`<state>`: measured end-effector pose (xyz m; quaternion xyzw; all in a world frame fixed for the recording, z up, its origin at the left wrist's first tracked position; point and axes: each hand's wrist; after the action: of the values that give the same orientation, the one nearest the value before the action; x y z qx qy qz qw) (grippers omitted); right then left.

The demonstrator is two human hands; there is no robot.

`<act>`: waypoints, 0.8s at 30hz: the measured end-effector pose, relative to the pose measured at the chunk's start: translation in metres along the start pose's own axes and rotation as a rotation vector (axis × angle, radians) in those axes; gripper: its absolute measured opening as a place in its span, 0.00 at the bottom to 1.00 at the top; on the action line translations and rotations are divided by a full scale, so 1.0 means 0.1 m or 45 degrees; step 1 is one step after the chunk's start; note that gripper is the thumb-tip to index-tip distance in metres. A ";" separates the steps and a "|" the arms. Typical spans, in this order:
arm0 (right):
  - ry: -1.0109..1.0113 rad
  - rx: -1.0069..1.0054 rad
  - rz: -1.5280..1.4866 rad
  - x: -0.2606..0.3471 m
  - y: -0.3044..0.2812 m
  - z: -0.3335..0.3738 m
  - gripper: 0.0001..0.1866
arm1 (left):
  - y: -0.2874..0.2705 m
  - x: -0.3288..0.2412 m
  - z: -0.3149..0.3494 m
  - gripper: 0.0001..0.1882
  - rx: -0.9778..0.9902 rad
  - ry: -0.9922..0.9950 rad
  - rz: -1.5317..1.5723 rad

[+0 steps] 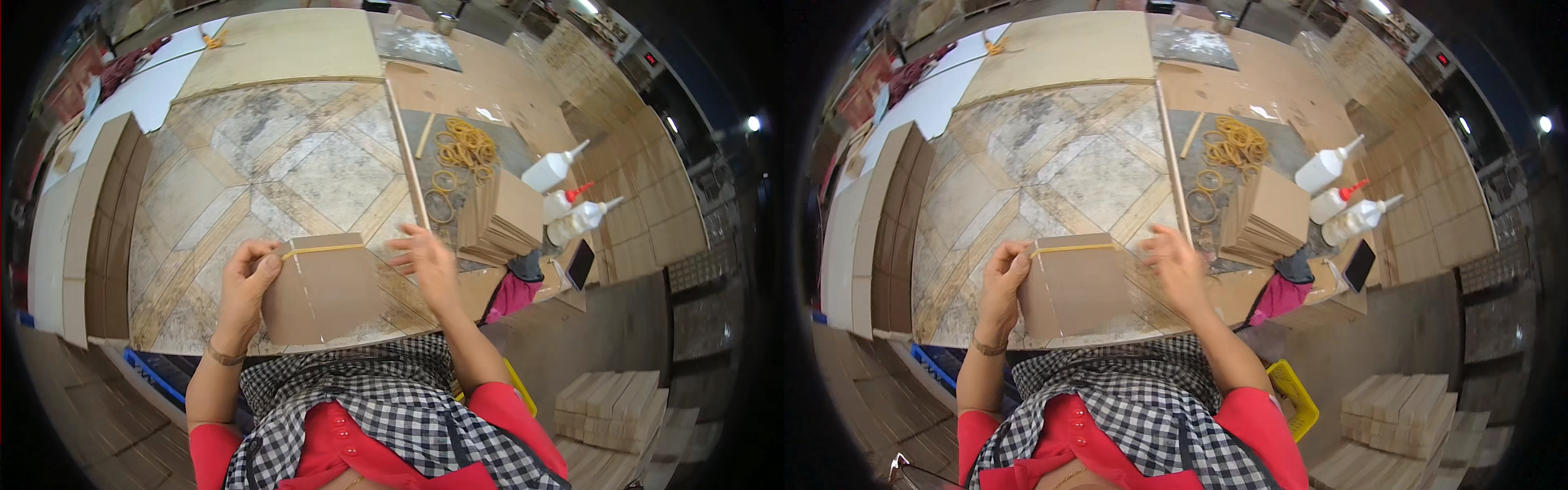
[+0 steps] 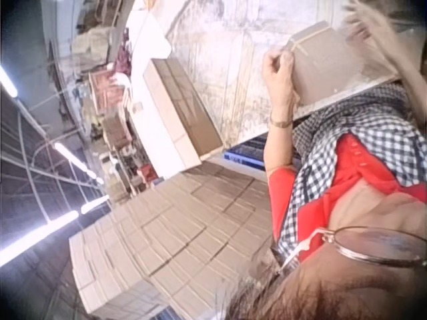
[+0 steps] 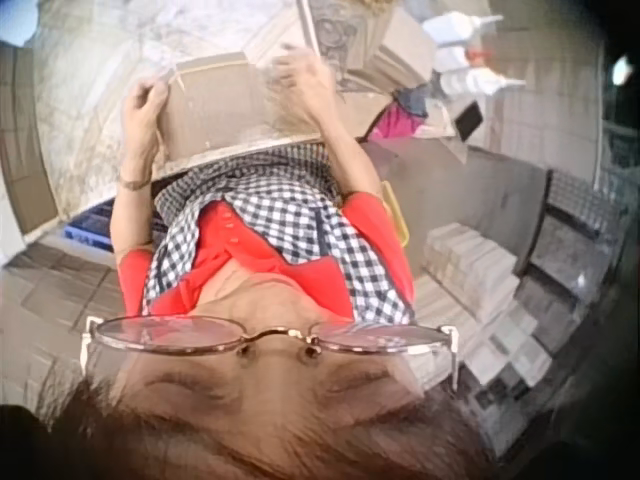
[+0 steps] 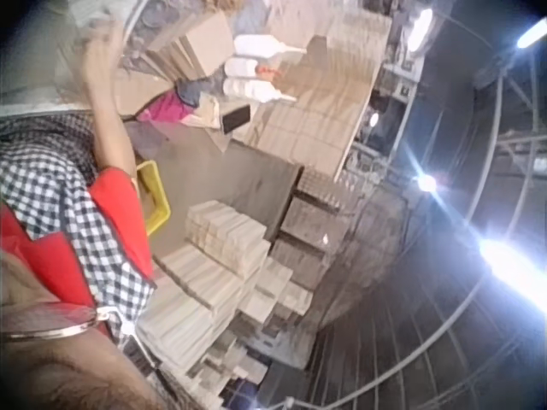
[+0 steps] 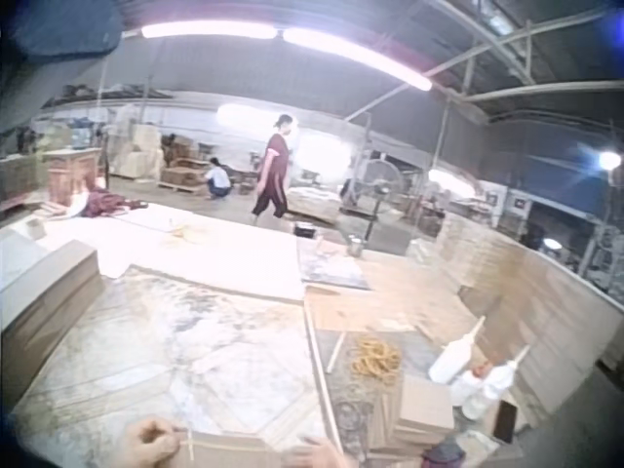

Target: Folding flat cardboard pieces into boxes and securing them with rubber bands.

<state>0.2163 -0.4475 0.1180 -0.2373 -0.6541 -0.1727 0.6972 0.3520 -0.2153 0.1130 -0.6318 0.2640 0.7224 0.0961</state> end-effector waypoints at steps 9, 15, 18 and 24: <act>-0.234 -1.088 1.935 -1.26 -2.17 0.53 0.29 | 0.33 -0.17 -0.11 0.15 0.159 0.223 -0.442; -0.219 -1.047 1.338 -0.66 -1.76 0.65 0.23 | 0.41 -0.22 -0.01 0.17 0.100 0.276 -0.542; -0.753 -1.069 1.220 -0.33 -1.11 0.87 0.19 | 0.42 -0.23 0.06 0.16 0.098 0.208 -0.652; -0.693 -0.234 0.399 0.53 0.02 0.43 0.16 | 0.60 -0.19 0.07 0.19 0.099 0.596 -0.790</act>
<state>0.1860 -0.4183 0.1714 -0.4344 -0.7537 -0.0520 0.4904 0.3216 -0.2588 0.1469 -0.8252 0.1026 0.4848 0.2711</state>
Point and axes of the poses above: each hand's wrist, its own z-axis away from the middle knuckle, its own y-axis out of the palm, x = y × z
